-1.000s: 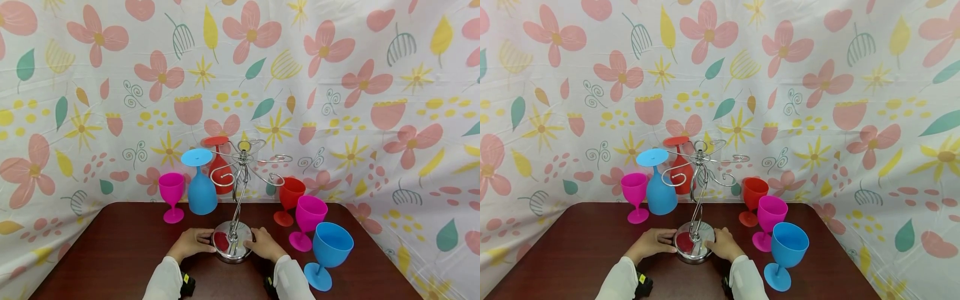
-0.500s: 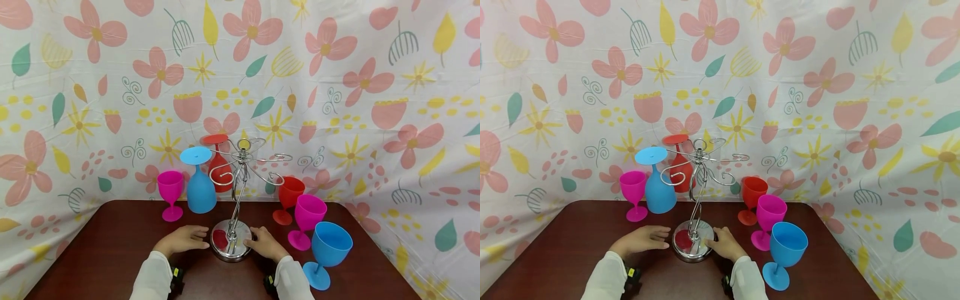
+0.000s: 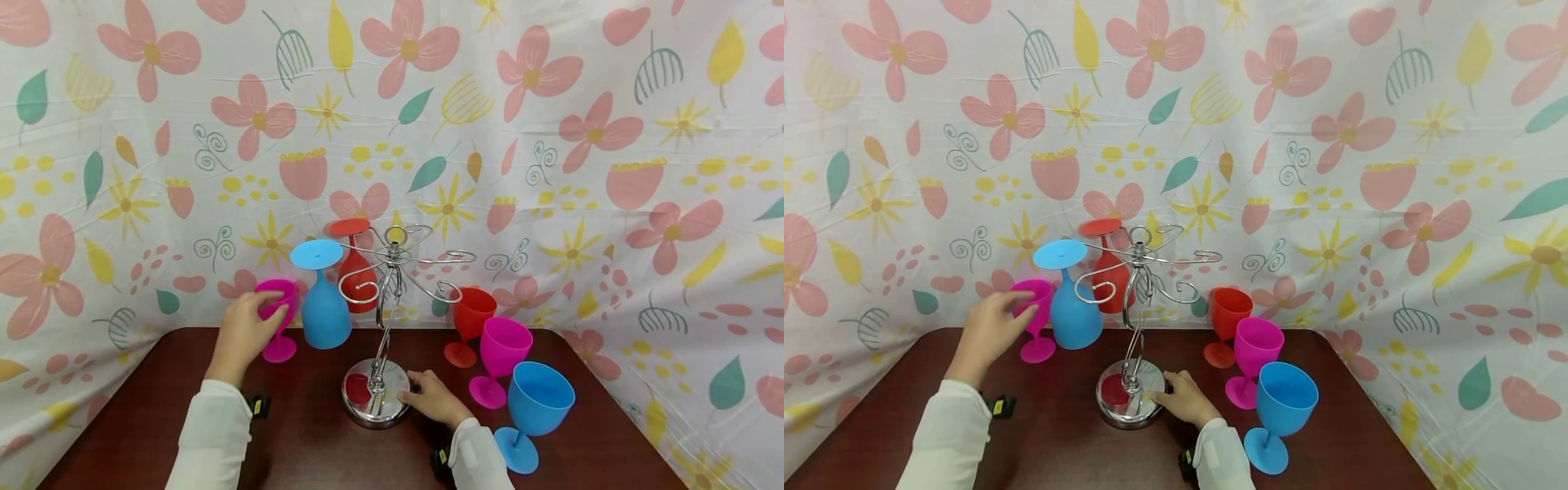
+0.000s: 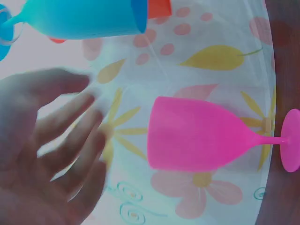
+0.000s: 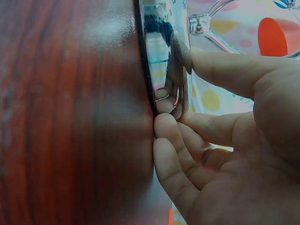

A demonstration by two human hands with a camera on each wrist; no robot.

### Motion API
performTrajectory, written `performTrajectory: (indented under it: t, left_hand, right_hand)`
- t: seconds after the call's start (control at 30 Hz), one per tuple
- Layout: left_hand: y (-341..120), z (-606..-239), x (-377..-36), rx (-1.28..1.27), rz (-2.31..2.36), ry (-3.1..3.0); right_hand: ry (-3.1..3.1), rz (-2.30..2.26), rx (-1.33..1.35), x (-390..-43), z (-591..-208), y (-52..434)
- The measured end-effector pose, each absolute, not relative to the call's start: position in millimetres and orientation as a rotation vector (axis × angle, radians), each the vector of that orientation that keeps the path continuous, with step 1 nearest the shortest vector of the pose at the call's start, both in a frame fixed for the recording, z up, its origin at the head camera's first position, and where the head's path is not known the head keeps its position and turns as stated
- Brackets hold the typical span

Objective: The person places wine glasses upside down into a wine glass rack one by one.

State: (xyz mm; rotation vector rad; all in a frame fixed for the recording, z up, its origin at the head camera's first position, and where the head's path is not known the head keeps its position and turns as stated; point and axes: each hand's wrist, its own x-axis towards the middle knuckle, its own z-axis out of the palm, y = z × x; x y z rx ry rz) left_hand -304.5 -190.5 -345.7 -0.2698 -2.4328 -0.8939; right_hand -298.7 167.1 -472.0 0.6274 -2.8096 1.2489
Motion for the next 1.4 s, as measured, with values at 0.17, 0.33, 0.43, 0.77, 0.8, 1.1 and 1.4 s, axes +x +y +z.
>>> performTrajectory:
  t: [0.17, 0.33, 0.43, 0.77, 0.8, 1.1, 1.4]
  left_hand:
    - [-185, -337, -337, -0.023, -0.732, -2.443]
    - [-183, -341, -367, 0.088, -0.708, -2.601]
    - [-182, -343, -378, 0.130, -0.706, -2.658]
    - [-182, -342, -384, 0.165, -0.576, -2.768]
    - [-182, -343, -384, 0.169, -0.574, -2.769]
    - [-184, -342, -385, 0.134, -0.611, -2.758]
    - [-190, -335, -363, 0.020, -0.611, -2.770]
  right_hand:
    - [-2.828, 1.284, 0.591, -302, -474, 166]
    - [-2.864, 1.299, 0.553, -303, -473, 165]
    - [-2.864, 1.315, 0.548, -302, -471, 164]
    - [-2.885, 1.329, 0.548, -304, -472, 165]
    - [-2.888, 1.332, 0.546, -304, -473, 166]
    - [-2.849, 1.290, 0.562, -306, -473, 168]
    - [-2.836, 1.311, 0.568, -303, -473, 167]
